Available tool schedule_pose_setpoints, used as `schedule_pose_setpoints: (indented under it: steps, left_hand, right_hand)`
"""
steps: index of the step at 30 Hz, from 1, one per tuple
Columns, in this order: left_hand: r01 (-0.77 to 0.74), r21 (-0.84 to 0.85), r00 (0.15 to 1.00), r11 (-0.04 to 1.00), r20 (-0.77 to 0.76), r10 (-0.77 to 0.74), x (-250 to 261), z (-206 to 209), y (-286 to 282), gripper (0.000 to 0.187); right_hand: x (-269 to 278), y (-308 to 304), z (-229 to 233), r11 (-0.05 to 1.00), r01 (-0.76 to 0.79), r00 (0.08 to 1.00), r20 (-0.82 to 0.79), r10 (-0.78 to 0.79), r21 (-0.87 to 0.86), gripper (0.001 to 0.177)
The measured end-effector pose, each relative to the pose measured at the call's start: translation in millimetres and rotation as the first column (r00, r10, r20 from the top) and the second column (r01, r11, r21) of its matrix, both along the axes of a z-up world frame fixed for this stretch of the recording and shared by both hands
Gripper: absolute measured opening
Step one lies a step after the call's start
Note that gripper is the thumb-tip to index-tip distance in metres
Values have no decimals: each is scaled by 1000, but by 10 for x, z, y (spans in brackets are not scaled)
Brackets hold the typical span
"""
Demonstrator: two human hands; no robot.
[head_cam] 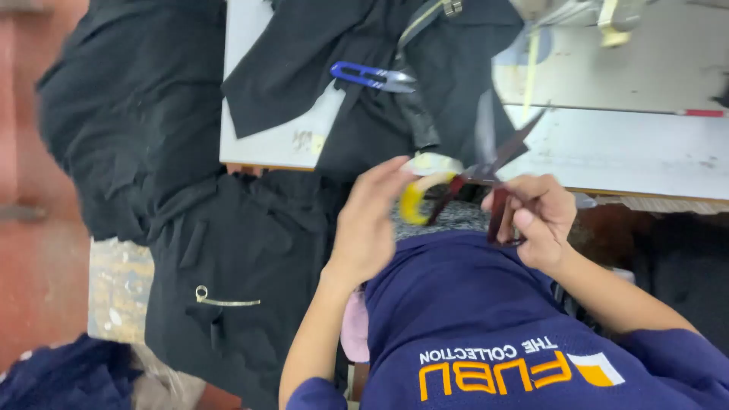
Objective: The person uses scissors to trim a black fabric strip and then cuts a slit into a black garment. They also use a seam ripper to remove stitches from the garment's seam. The person handles the fabric and garment on a white work table.
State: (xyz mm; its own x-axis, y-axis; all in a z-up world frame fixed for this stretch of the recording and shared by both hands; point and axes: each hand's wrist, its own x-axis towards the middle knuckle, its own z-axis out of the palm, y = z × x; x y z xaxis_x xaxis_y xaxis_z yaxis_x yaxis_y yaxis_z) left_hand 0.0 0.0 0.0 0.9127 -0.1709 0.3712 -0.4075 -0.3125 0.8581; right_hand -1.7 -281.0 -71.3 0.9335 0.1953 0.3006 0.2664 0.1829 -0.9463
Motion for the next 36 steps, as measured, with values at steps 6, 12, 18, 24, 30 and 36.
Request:
schedule_pose_setpoints:
  steps: [6, 12, 18, 24, 30, 36]
  left_hand:
    - [87, 333, 974, 939, 169, -150, 514, 7, -452, 40]
    - [-264, 827, 950, 497, 312, -15, 1527, -551, 194, 55]
    - [-384, 772, 893, 507, 450, -9, 1466, -228, 221, 37]
    - [-735, 437, 655, 519, 258, 710, 254, -126, 596, 31]
    - [-632, 680, 371, 372, -155, 916, -1178, -1974, 1466, 16]
    - [-746, 235, 594, 623, -187, 782, -291, -437, 346, 2]
  right_hand:
    - [37, -270, -176, 952, 303, 948, 116, -298, -33, 27]
    - [67, -646, -113, 946, 253, 962, -51, -268, -203, 25]
    - [326, -888, 27, 937, 181, 908, -314, -276, -299, 15]
    - [185, -805, 37, 965, 71, 894, -413, -174, -253, 16]
    - [424, -226, 194, 990, -32, 954, -300, -12, -140, 18]
    - [477, 358, 191, 995, -28, 968, -252, 4, -95, 14]
